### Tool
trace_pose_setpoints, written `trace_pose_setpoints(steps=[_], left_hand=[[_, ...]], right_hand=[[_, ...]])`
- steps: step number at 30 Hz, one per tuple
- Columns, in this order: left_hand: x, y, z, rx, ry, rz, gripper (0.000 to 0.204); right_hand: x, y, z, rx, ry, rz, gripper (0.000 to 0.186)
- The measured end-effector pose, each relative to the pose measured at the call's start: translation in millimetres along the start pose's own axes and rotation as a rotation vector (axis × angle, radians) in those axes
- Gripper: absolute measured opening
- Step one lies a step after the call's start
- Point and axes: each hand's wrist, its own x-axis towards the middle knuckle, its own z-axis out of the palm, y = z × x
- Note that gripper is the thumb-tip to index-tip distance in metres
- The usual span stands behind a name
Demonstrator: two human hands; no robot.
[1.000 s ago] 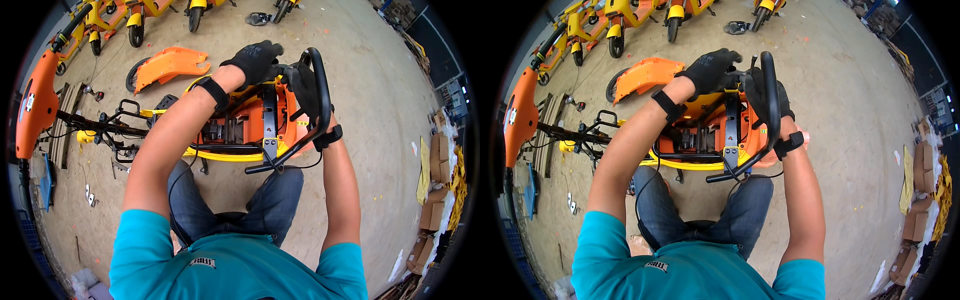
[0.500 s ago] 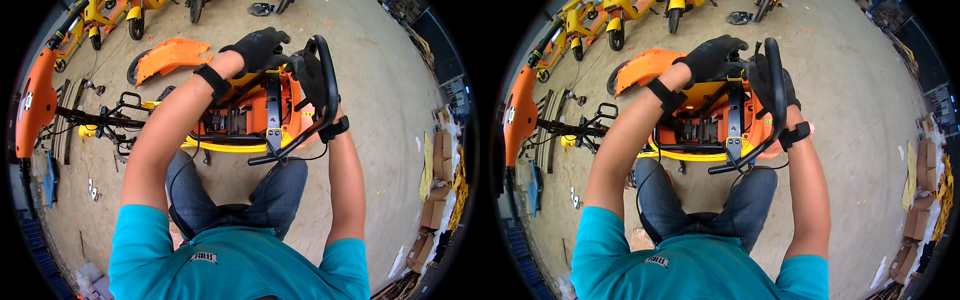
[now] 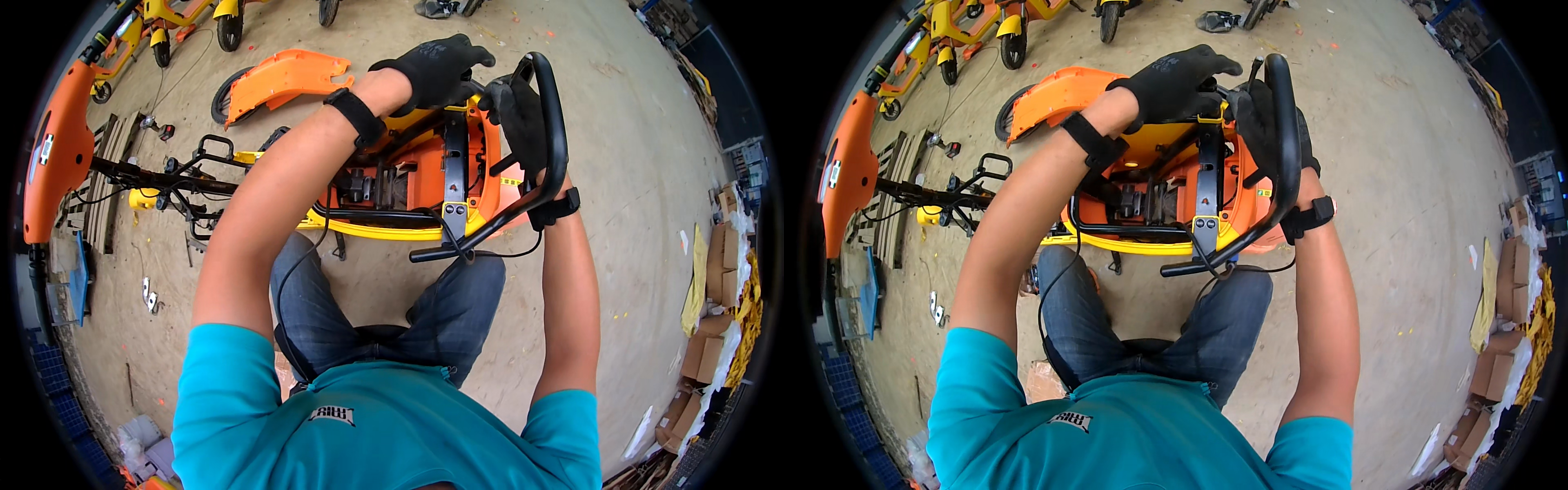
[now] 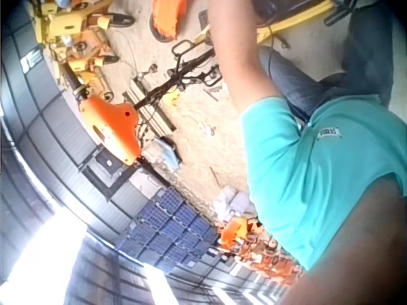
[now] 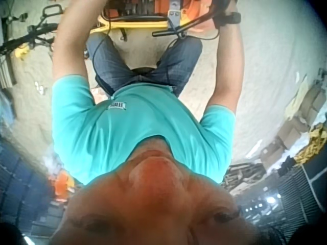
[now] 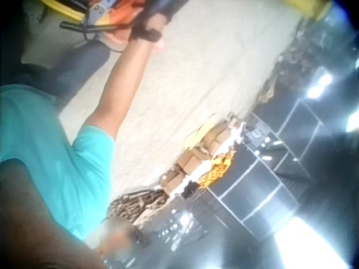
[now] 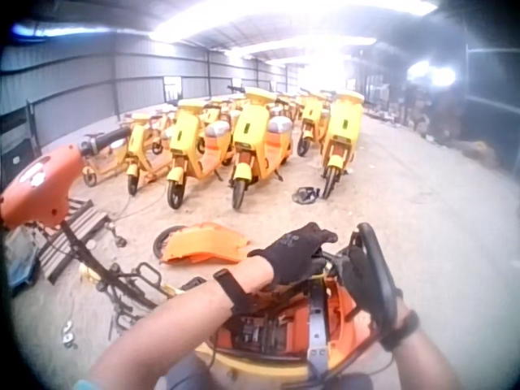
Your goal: The person unscrews bolts from a bracket on an orange scooter using a screwdriver, removes the bracket, and then uses a screwdriver on a wire assembly inside the battery compartment.
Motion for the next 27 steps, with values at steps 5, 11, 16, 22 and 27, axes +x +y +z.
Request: trace_pose_setpoints(steps=[5, 11, 16, 22, 27], left_hand=[[5, -3, -9, 0.104, -0.180, 0.066, 0.025], [7, 10, -7, 0.117, -0.212, -0.260, 0.024], [1, -10, -6, -0.017, -0.082, 0.112, 0.023], [10, 15, -10, 0.222, -0.266, -0.195, 0.027], [0, 3, 0, 0.016, -0.047, -0.074, 0.022]], right_hand=[[-1, 2, 2, 0.078, -0.022, 0.026, 0.029], [-1, 0, 0, -0.001, -0.036, 0.028, 0.028], [0, 3, 1, -0.032, -0.026, 0.030, 0.027], [-1, 3, 3, 0.061, -0.023, 0.062, 0.028], [0, 5, 1, 0.007, -0.024, 0.018, 0.029]])
